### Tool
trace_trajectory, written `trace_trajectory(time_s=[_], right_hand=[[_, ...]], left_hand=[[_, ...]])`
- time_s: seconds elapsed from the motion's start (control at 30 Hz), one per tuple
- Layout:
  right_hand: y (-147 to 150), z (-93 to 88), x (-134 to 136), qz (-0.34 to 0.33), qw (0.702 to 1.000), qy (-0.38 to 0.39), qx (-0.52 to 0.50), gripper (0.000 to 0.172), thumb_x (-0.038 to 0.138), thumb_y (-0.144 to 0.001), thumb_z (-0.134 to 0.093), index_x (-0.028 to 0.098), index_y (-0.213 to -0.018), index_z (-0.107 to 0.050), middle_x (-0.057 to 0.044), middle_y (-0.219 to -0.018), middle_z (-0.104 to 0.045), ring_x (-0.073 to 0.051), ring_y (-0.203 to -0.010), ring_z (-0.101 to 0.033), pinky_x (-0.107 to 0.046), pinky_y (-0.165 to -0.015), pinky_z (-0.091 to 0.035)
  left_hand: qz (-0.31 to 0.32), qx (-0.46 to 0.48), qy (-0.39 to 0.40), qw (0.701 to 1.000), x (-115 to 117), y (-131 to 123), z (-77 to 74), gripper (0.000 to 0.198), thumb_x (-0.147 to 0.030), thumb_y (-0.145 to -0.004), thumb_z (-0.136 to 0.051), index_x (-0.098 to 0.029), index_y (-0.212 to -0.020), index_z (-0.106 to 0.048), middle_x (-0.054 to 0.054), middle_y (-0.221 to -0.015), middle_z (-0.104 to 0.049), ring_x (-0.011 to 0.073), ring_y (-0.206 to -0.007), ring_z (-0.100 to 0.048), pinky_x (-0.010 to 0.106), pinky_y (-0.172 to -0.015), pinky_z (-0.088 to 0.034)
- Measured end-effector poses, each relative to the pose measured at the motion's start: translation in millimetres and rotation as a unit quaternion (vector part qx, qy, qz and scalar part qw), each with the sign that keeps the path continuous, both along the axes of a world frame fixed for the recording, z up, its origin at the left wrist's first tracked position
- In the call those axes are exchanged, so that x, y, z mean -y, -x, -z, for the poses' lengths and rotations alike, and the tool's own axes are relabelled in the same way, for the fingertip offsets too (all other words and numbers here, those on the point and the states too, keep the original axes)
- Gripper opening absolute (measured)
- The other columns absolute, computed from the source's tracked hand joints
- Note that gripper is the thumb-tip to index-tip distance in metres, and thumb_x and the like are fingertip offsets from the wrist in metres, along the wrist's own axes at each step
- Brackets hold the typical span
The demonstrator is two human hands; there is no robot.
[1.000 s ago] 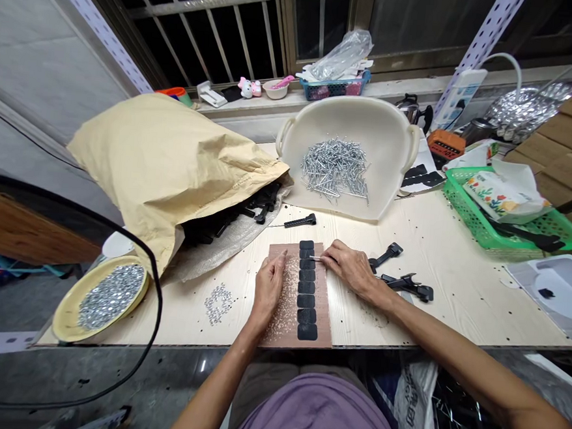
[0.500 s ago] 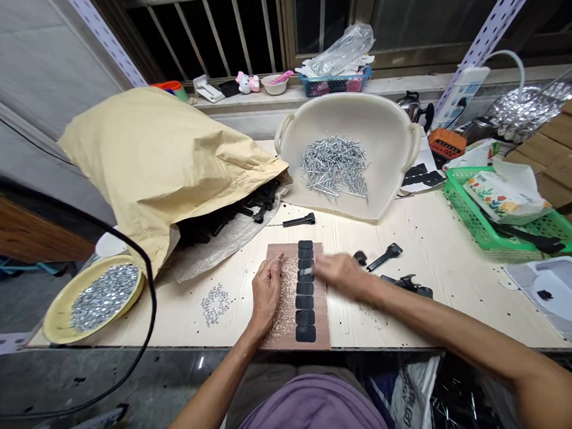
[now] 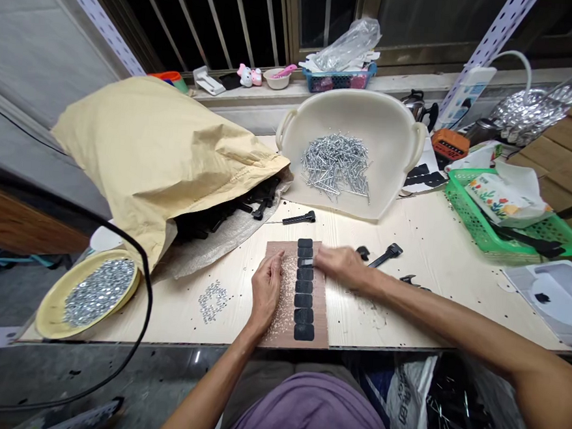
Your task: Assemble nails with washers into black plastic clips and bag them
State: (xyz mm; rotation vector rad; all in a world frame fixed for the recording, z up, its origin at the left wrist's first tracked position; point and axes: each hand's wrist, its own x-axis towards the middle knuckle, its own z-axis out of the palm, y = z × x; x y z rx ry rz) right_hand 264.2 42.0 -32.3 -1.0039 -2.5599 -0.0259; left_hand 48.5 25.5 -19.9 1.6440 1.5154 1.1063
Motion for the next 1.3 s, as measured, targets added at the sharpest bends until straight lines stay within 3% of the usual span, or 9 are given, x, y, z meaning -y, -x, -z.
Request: trace_trajectory(time_s=[0.07,0.2,0.33,0.5,0.67,0.93,1.03,1.13,1.3], right_hand=[[-1.5,-0.4,-7.1,0.057,0.998,0.005,-0.010,0.028,0.021,-0.098,-0.028,0.014,-0.083,-0.051,0.002,-0.067,-0.045,-0.005,-0.050,-0.032,-0.018,-0.041,-0.025],[-2.7,-1.6,-5.1,-0.024,0.999,-0.011,0.043,0.027,0.018,-0.096,-0.031,0.016,-0.080,-0.051,0.002,-0.071,-0.047,-0.007,-0.055,-0.034,-0.021,-0.046,-0.024],[2.3,-4.5,15.9,-0.011,0.999,-0.009,0.040,0.027,0.018,-0.096,-0.032,0.017,-0.077,-0.051,0.001,-0.071,-0.046,-0.008,-0.056,-0.036,-0.023,-0.047,-0.023],[8.1,-15.1,32.6,-0.128,0.991,-0.002,0.040,0.025,0.012,-0.094,-0.032,0.016,-0.080,-0.052,0.002,-0.071,-0.049,-0.008,-0.057,-0.039,-0.022,-0.049,-0.027],[-14.0,-27.6,21.5,0.043,0.998,0.037,-0.035,0.029,0.025,-0.097,-0.033,0.014,-0.084,-0.057,0.000,-0.074,-0.053,-0.006,-0.054,-0.041,-0.020,-0.048,-0.030],[-62.7,-33.6,57.7,0.044,0.997,0.030,0.055,0.023,0.029,-0.092,-0.044,0.020,-0.082,-0.063,-0.003,-0.074,-0.058,-0.012,-0.064,-0.051,-0.027,-0.056,-0.032],[-44.8,-46.7,35.1,0.067,0.997,-0.001,0.045,0.022,0.031,-0.092,-0.045,0.020,-0.085,-0.063,-0.005,-0.083,-0.063,-0.016,-0.075,-0.054,-0.029,-0.065,-0.036],[-4.9,-49.5,-16.8,0.098,0.995,-0.023,0.008,0.026,0.031,-0.094,-0.042,0.018,-0.087,-0.064,-0.008,-0.088,-0.064,-0.018,-0.080,-0.053,-0.029,-0.068,-0.037],[58.7,-20.9,-103.4,0.098,0.995,-0.014,0.023,0.026,0.030,-0.092,-0.045,0.018,-0.101,-0.065,-0.009,-0.092,-0.066,-0.022,-0.087,-0.052,-0.032,-0.072,-0.036]], left_hand=[[0.003,-0.005,0.000,1.000,0.1,0.2,-0.7,0.040,-0.040,-0.093,-0.036,-0.018,-0.112,-0.063,0.005,-0.087,-0.065,0.0171,-0.082,-0.060,0.031,-0.080,-0.045],[0.004,-0.006,0.001,1.000,-0.2,0.3,-0.3,0.041,-0.040,-0.093,-0.034,-0.017,-0.111,-0.063,0.005,-0.087,-0.065,0.0172,-0.082,-0.060,0.031,-0.080,-0.045],[0.001,-0.009,-0.005,1.000,-0.4,0.3,2.2,0.041,-0.039,-0.093,-0.034,-0.017,-0.112,-0.063,0.006,-0.083,-0.064,0.0188,-0.086,-0.060,0.032,-0.081,-0.045],[0.000,-0.011,-0.001,1.000,0.3,0.5,1.9,0.042,-0.039,-0.094,-0.033,-0.016,-0.113,-0.062,0.006,-0.084,-0.064,0.0175,-0.080,-0.060,0.032,-0.079,-0.046],[-0.003,0.001,-0.013,1.000,3.7,0.1,-2.5,0.040,-0.038,-0.093,-0.035,-0.017,-0.112,-0.063,0.007,-0.098,-0.066,0.0185,-0.092,-0.061,0.033,-0.085,-0.045],[-0.012,0.022,-0.008,1.000,2.7,2.1,-0.9,0.038,-0.037,-0.093,-0.038,-0.017,-0.109,-0.065,0.009,-0.100,-0.067,0.0206,-0.095,-0.062,0.036,-0.084,-0.048],[-0.013,0.033,-0.011,0.999,2.8,-1.4,-1.0,0.035,-0.035,-0.092,-0.039,-0.017,-0.107,-0.066,0.009,-0.103,-0.067,0.0204,-0.096,-0.061,0.036,-0.085,-0.048],[-0.007,0.033,-0.033,0.999,10.0,-0.9,-3.3,0.031,-0.032,-0.092,-0.042,-0.018,-0.105,-0.066,0.009,-0.101,-0.066,0.0195,-0.094,-0.061,0.035,-0.084,-0.048],[-0.045,-0.025,-0.072,0.996,31.1,42.2,-10.8,0.028,-0.030,-0.091,-0.044,-0.021,-0.109,-0.064,0.006,-0.091,-0.062,0.0164,-0.083,-0.059,0.029,-0.074,-0.048]])
